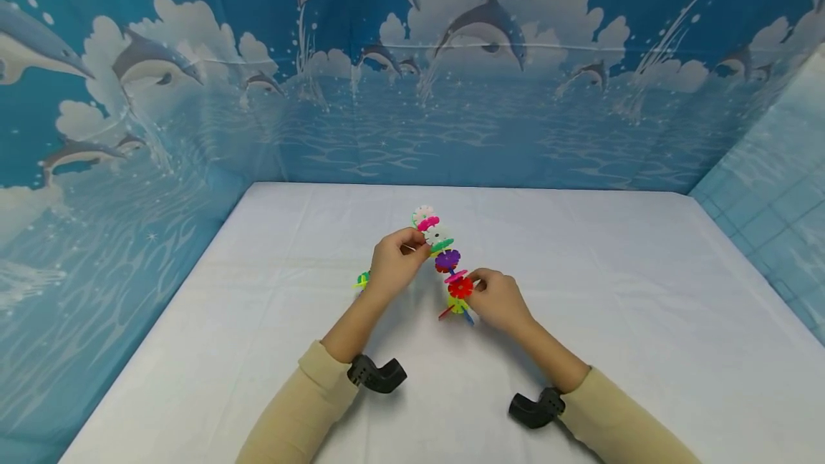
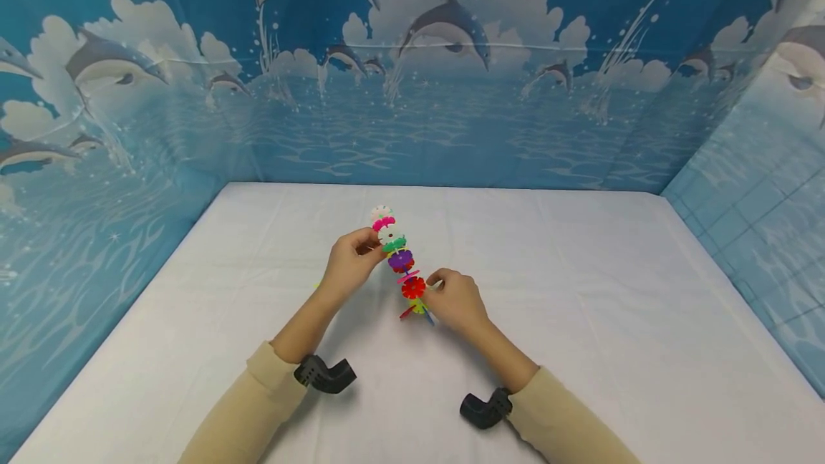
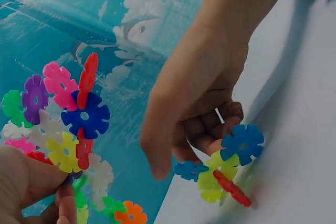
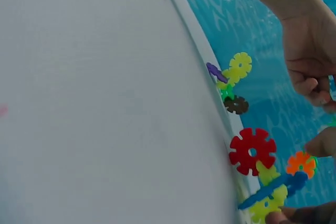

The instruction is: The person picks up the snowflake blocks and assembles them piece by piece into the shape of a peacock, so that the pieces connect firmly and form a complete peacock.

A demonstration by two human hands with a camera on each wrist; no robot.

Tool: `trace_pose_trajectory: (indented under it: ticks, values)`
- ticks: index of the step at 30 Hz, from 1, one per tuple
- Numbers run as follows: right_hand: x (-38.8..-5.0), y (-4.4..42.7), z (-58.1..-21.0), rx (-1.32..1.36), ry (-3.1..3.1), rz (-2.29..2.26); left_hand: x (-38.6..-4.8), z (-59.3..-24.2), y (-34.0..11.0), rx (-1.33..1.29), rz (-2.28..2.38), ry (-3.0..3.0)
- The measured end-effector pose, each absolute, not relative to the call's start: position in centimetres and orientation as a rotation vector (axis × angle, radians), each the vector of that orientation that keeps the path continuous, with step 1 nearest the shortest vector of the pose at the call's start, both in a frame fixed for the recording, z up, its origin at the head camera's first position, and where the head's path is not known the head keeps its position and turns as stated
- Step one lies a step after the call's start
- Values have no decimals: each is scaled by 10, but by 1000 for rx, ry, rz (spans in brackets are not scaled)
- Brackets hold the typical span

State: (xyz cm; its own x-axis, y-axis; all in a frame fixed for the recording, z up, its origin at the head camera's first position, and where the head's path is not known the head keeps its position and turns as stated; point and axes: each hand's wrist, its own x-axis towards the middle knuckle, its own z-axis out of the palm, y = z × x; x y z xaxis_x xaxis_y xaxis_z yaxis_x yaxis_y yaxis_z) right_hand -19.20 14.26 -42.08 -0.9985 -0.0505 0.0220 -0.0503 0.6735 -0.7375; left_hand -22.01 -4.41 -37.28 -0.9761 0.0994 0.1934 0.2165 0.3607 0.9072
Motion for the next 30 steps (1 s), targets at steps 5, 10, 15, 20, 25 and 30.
trace_pose_trajectory:
  ticks: [5,10,15,20,25,30]
  values:
    - [-195,135,-424,-59,2879,-1147,-225,-375,-48,-327,-1695,-2574]
    - [-199,145,-429,-100,2701,-1443,-229,-377,-52,-396,-1712,-2647]
    - [-201,162,-432,-83,2437,-1812,-234,-385,-53,-431,-1696,-2696]
    - [-200,171,-428,-205,2317,-2003,-235,-392,-53,-496,-1607,-2717]
    - [-198,171,-422,-331,2292,-2057,-234,-396,-51,-538,-1589,-2725]
    - [-196,169,-422,-375,2287,-2069,-233,-400,-49,-593,-1575,-2723]
